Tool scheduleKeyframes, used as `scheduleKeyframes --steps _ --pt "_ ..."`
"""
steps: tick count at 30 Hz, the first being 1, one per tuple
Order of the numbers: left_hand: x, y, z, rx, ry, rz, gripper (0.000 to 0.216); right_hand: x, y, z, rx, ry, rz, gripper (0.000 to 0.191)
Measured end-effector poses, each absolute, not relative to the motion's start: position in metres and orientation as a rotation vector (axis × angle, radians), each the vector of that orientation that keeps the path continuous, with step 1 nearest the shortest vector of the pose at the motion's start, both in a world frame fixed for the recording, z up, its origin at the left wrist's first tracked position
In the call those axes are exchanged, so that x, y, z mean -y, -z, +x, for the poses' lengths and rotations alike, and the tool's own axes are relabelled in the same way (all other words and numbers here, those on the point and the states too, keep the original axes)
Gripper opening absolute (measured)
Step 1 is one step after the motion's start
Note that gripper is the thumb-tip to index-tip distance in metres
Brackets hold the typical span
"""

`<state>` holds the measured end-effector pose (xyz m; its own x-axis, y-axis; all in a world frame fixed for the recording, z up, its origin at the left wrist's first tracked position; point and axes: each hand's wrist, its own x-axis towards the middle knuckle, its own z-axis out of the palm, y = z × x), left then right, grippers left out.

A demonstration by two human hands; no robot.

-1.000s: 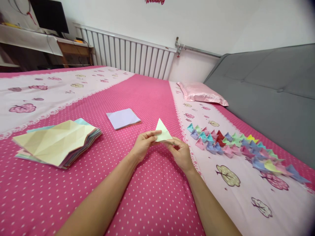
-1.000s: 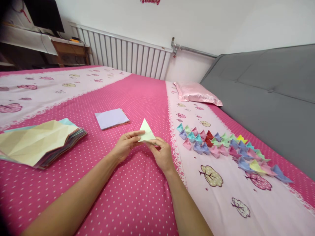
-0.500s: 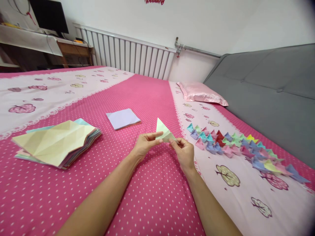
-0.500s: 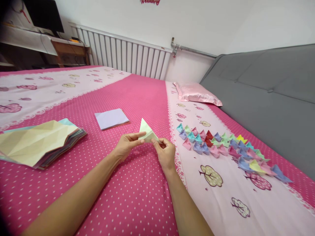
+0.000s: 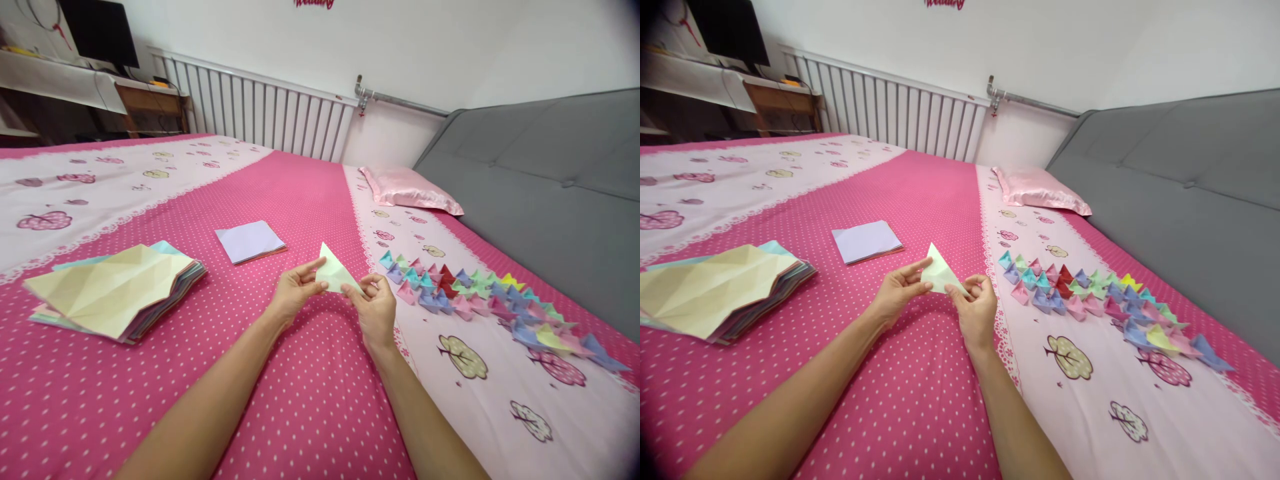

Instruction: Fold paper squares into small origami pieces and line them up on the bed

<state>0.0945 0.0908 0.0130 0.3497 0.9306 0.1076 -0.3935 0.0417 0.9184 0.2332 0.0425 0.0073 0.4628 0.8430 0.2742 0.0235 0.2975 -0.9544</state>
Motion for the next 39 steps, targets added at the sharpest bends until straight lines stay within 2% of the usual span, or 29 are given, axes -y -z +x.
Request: scheduleKeyframes --steps 2,4,6,10,13,19,39 --pt "-0.090 -0.014 0.094 -0.652 -1.137 1.111 0.082 -0.043 -0.008 0.233 0.943 -0.663 -1.146 0.039" --pt "-0.090 -0.014 0.094 -0.719 -1.124 1.154 0.091 -0.043 -0.009 0.234 0.919 -0.621 -1.134 0.040" --pt "-0.089 -0.013 0.095 -0.758 -1.078 1.195 0.086 -0.043 -0.009 0.235 0.885 -0.580 -1.116 0.040" --pt "-0.089 -0.009 0.098 -0.726 -0.976 1.211 0.046 -0.044 -0.009 0.236 0.865 -0.590 -1.079 0.040" --pt "-0.089 -0.007 0.098 -0.696 -0.964 1.187 0.031 -0.045 -0.007 0.234 0.930 -0.673 -1.073 0.034" --pt "-0.089 -0.008 0.096 -0.624 -0.964 1.216 0.029 -0.044 0.000 0.228 1.077 -0.770 -1.159 0.022" --pt "-0.095 -0.007 0.095 -0.704 -1.005 1.186 0.036 -0.044 -0.014 0.244 0.839 -0.562 -1.043 0.015"
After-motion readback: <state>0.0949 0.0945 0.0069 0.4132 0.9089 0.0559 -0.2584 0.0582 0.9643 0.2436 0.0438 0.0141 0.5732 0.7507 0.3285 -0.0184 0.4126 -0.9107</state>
